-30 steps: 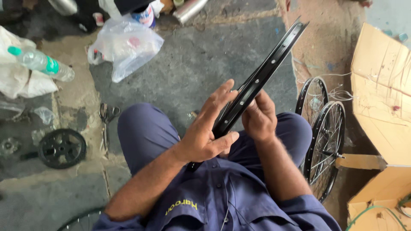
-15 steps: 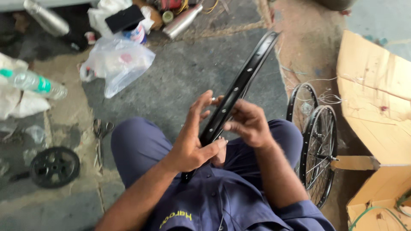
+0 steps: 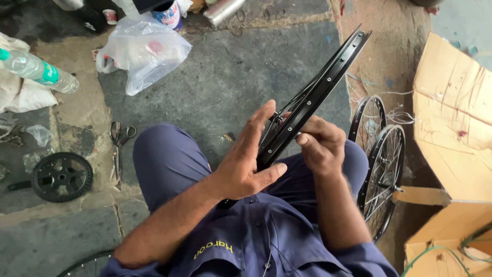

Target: The person holds and turns a bicycle wheel rim while threading spoke nipples onto the spokes by hand.

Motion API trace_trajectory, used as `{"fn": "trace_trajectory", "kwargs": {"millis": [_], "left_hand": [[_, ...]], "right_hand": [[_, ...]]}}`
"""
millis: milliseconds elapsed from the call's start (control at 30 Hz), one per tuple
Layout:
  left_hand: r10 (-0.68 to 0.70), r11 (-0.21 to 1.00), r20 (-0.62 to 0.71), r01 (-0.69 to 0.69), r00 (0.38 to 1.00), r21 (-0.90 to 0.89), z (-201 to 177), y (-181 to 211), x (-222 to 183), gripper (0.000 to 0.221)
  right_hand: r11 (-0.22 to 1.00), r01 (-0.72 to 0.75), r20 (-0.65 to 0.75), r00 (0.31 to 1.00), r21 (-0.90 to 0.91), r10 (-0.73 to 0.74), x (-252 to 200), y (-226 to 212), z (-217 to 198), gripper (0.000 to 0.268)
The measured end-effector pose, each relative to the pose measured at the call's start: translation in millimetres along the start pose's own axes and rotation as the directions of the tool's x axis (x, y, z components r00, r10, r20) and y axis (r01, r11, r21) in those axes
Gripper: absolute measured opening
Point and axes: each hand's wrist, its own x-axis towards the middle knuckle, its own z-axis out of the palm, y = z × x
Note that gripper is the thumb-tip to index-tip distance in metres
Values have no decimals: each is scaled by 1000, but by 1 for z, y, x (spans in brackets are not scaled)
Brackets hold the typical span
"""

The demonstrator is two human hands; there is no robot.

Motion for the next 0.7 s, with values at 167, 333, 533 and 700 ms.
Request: {"fn": "trace_trajectory", "kwargs": {"millis": [167, 333, 533, 700], "left_hand": [[26, 999, 42, -28, 999, 34, 4, 2, -1, 102], [18, 994, -10, -17, 1000, 106, 0, 4, 5, 98], [51, 983, -20, -47, 998, 176, 2, 2, 4, 97], [74, 981, -46, -64, 996, 185, 1, -3, 4, 99]], "right_hand": [[849, -444, 448, 845, 286, 291, 29, -3, -25, 52], [587, 166, -109, 909, -792, -403, 2, 10, 29, 32], [965, -106, 279, 945, -241, 173, 33, -17, 8, 33], [493, 191, 51, 958, -849, -283, 19, 25, 35, 23]]}}
